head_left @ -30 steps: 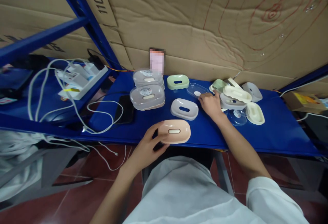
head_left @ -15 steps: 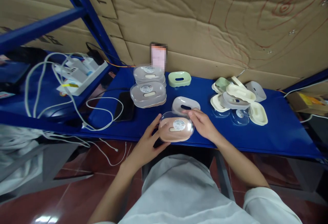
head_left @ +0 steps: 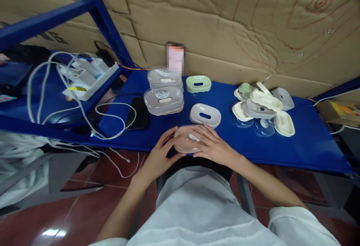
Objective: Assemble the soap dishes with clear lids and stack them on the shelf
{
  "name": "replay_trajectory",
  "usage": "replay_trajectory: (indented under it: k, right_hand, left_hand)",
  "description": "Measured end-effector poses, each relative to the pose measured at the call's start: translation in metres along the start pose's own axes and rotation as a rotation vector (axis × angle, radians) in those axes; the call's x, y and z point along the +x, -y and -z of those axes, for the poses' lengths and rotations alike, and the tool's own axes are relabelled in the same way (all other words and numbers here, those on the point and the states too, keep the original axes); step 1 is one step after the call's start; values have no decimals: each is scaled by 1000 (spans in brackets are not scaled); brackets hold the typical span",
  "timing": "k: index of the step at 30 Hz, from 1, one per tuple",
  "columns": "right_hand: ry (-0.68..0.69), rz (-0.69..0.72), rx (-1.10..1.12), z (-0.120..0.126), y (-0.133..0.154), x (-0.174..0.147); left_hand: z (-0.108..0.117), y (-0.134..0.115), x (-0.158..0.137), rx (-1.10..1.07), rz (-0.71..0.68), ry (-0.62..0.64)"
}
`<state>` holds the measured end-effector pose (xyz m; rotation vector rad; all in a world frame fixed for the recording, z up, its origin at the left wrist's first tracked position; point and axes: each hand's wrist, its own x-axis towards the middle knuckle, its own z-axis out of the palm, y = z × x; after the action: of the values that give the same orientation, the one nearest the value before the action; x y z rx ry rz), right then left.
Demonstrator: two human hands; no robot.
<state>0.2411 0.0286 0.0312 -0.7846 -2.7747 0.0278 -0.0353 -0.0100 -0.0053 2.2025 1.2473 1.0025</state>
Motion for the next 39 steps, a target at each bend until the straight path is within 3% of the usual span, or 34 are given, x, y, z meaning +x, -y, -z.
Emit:
replay_trajectory:
  k: [12, 18, 21, 25, 29, 33, 36, 39]
  right_hand:
    - [-6, 101, 15, 0, -1, 1]
    - [-22, 20, 203, -4, -14, -1]
    - [-83, -147, 221, -3, -31, -5]
    - [-89, -352, 82, 1, -52, -6]
    - [-147, -348, 71, 15, -71, 12]
    - [-162, -380, 16, 27, -115, 54]
    - [-61, -457, -82, 25, -155, 85]
    - [38, -472, -144, 20, -177, 103]
  left_hand:
    - [0, 0, -3, -64, 97, -8]
    - [3, -1, -3, -38, 74, 7]
    - [11, 2, -9, 19, 87, -10]
    - [24, 10, -21, 106, 161, -136]
    - [26, 19, -26, 185, 178, -285]
    - [20, 23, -24, 240, 145, -321]
    - [17, 21, -22, 280, 120, -324]
    - [13, 16, -24, 339, 84, -393]
